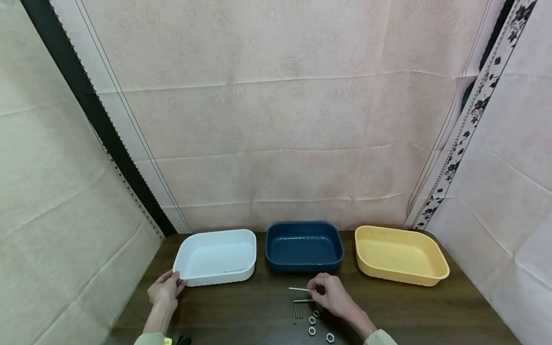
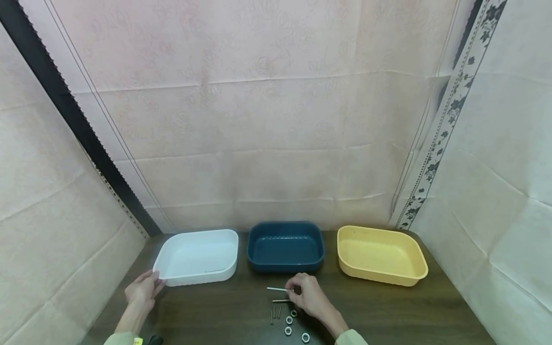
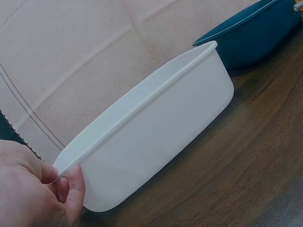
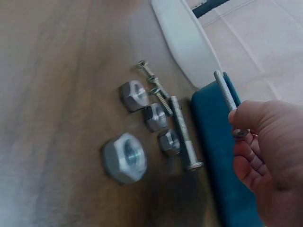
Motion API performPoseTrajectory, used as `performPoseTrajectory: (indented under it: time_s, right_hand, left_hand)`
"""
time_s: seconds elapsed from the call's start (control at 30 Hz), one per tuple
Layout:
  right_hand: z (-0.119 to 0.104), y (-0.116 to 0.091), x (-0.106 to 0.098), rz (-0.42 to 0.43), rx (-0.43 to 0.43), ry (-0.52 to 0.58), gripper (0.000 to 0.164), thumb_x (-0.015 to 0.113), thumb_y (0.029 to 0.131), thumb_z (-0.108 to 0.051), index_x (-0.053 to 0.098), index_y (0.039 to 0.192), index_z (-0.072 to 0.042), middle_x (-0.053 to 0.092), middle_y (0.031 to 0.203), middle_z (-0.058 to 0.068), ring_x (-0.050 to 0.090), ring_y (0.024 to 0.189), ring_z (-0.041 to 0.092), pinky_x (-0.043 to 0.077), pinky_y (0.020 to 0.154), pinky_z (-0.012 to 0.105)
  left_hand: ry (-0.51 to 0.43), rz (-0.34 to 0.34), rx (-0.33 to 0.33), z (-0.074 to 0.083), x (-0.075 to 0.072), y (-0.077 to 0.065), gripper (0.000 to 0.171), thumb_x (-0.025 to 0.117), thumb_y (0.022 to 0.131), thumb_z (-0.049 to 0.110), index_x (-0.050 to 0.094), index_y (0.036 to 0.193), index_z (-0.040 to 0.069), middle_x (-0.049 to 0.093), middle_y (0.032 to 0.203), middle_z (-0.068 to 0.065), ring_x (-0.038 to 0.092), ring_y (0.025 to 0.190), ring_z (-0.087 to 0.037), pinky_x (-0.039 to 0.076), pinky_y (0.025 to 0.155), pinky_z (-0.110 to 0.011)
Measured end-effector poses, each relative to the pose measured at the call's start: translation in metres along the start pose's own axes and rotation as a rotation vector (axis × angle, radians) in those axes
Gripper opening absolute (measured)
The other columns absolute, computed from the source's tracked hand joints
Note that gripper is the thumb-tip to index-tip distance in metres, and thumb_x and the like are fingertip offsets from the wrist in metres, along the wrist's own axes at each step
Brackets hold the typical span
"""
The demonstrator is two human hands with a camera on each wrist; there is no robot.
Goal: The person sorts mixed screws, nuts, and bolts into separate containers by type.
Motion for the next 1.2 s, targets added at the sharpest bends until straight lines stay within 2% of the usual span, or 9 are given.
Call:
performPoseTrajectory:
  time_s: [0.2, 0.4, 0.63, 0.83, 1.03, 1.2]
  right_hand:
    - [-0.007, 0.01, -0.003, -0.007, 0.0, 0.02, 0.004, 0.074, 0.088, -0.004, 0.073, 0.085, -0.007, 0.063, 0.085, -0.008, 0.055, 0.076, 0.006, 0.052, 0.062, 0.024]
    - [-0.013, 0.018, -0.003, 0.002, 0.0, 0.036, 0.006, 0.074, 0.086, -0.002, 0.074, 0.088, -0.008, 0.065, 0.086, -0.008, 0.056, 0.077, 0.007, 0.053, 0.064, 0.024]
    - [-0.022, 0.028, -0.001, 0.046, -0.052, 0.028, 0.012, 0.075, 0.084, 0.0, 0.074, 0.086, -0.012, 0.064, 0.083, -0.011, 0.056, 0.075, 0.007, 0.053, 0.063, 0.024]
    - [-0.027, 0.038, 0.001, 0.029, -0.043, 0.04, 0.009, 0.074, 0.088, -0.002, 0.074, 0.088, -0.011, 0.063, 0.085, -0.011, 0.057, 0.077, 0.008, 0.055, 0.064, 0.029]
    - [-0.034, 0.046, 0.003, 0.036, -0.068, 0.055, 0.012, 0.073, 0.087, 0.0, 0.073, 0.088, -0.012, 0.063, 0.083, -0.009, 0.056, 0.075, 0.008, 0.053, 0.062, 0.025]
    - [-0.038, 0.054, 0.008, 0.033, -0.05, 0.051, 0.013, 0.074, 0.087, -0.001, 0.073, 0.089, -0.014, 0.062, 0.084, -0.011, 0.056, 0.076, 0.006, 0.053, 0.064, 0.024]
  left_hand:
    - [-0.004, -0.006, -0.003, 0.001, -0.001, -0.001, 0.042, 0.06, 0.097, 0.0, 0.052, 0.137, -0.008, 0.06, 0.086, -0.009, 0.066, 0.065, -0.008, 0.061, 0.068, -0.026]
    - [-0.007, 0.006, 0.001, 0.001, -0.001, -0.001, 0.041, 0.061, 0.097, 0.0, 0.052, 0.136, -0.009, 0.06, 0.088, -0.009, 0.066, 0.066, -0.008, 0.061, 0.068, -0.027]
    - [0.0, 0.015, 0.005, -0.001, -0.002, 0.001, 0.04, 0.06, 0.096, 0.0, 0.053, 0.135, -0.008, 0.06, 0.091, -0.01, 0.065, 0.065, -0.007, 0.06, 0.068, -0.026]
    - [-0.01, 0.001, 0.009, -0.002, -0.002, 0.002, 0.041, 0.06, 0.096, 0.0, 0.052, 0.136, -0.008, 0.06, 0.087, -0.007, 0.066, 0.064, -0.007, 0.06, 0.068, -0.025]
    - [-0.027, -0.021, 0.03, -0.001, -0.002, 0.001, 0.042, 0.059, 0.096, -0.002, 0.051, 0.136, -0.01, 0.06, 0.08, -0.003, 0.065, 0.065, -0.006, 0.06, 0.069, -0.025]
    - [-0.023, -0.021, 0.026, 0.0, -0.002, 0.0, 0.043, 0.059, 0.096, -0.002, 0.05, 0.137, -0.01, 0.059, 0.083, -0.007, 0.065, 0.065, -0.006, 0.06, 0.069, -0.025]
Point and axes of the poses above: each hand's wrist, its own y-axis towards the middle knuckle, its own x-axis out of the palm, z = x × y, the point moved 7 cm from there along y, towards the middle knuckle
